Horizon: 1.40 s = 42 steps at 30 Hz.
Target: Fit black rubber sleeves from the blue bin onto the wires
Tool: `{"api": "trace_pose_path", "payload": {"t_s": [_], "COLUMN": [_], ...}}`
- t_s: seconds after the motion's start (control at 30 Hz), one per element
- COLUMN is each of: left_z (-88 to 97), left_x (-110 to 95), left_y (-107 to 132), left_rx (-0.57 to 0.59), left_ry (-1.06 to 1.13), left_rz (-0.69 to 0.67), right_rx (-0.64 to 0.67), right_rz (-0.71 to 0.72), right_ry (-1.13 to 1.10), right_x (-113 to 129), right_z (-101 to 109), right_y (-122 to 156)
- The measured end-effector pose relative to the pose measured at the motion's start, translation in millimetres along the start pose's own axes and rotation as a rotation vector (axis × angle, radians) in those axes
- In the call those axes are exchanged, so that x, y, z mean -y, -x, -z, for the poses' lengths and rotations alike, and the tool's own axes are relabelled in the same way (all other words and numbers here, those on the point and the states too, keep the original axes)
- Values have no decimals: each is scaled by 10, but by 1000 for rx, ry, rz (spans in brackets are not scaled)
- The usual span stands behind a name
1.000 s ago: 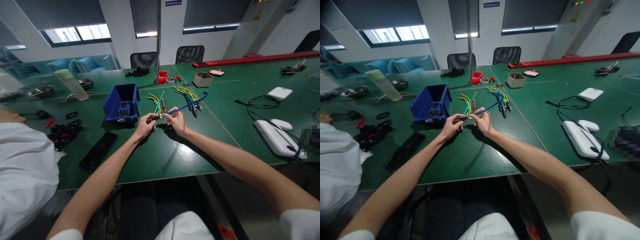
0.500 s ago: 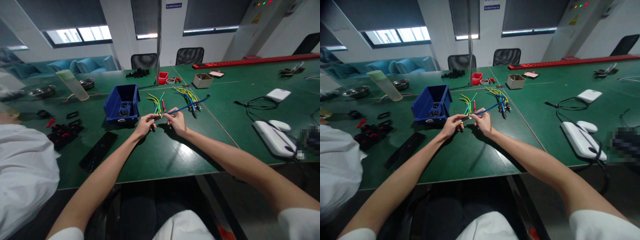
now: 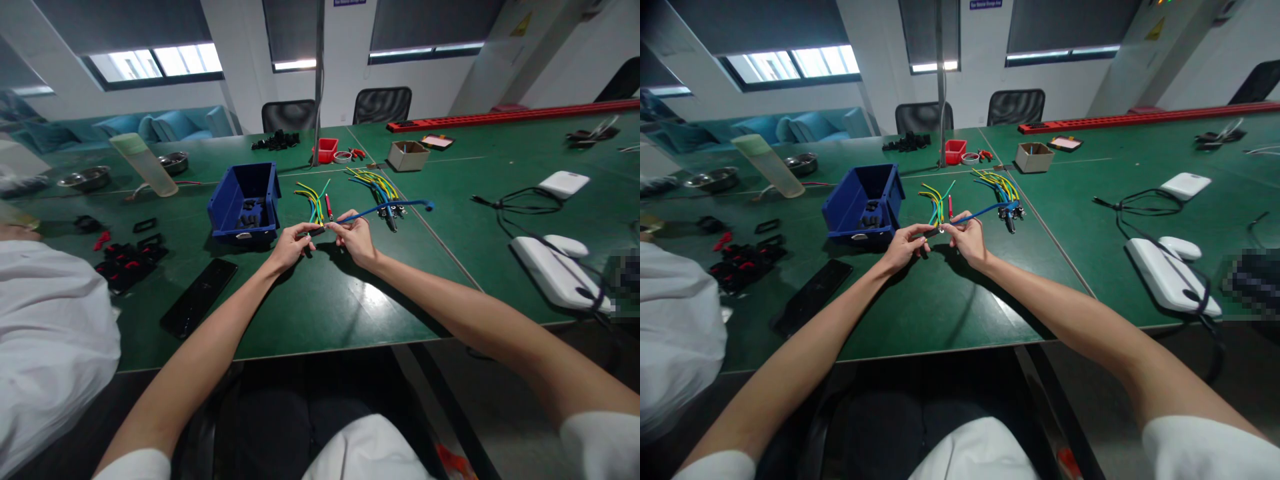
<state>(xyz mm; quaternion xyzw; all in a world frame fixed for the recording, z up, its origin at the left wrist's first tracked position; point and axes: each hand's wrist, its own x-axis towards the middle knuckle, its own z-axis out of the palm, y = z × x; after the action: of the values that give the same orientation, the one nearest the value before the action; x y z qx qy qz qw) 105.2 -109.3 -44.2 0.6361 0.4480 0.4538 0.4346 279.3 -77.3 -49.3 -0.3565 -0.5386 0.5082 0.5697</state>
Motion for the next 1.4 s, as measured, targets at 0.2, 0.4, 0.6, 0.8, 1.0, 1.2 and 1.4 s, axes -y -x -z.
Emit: {"api": "trace_pose_path", "payload": {"t_s": [0.2,0.4,0.6,0.8,1.0,1.2,1.4], "left_z": [6,13,11,7,4,-4,-2], "left_x": [16,34,30,-9,-21,-28,-13], "left_y": [-5,-3,5,23,21,17,12], "left_rx": [23,33,39,41,40,31,39], "left_ry": [-19,-39,-46,-46,-47,-45,-61], "left_rz": [-10,-20,-29,-21,-30,-12,-8], "right_rx": [12,8,8,10,22,10,6], "right_rz": [11,6,-2,6,14,4,3], "right_ry": [17,38,50,54,57,66,77], "right_x": [-1,-3,1,15,32,15,-1], "right_z": [4,2,2,-5,-2,17,28], "right_y": [4,8,12,29,35,20,10]}}
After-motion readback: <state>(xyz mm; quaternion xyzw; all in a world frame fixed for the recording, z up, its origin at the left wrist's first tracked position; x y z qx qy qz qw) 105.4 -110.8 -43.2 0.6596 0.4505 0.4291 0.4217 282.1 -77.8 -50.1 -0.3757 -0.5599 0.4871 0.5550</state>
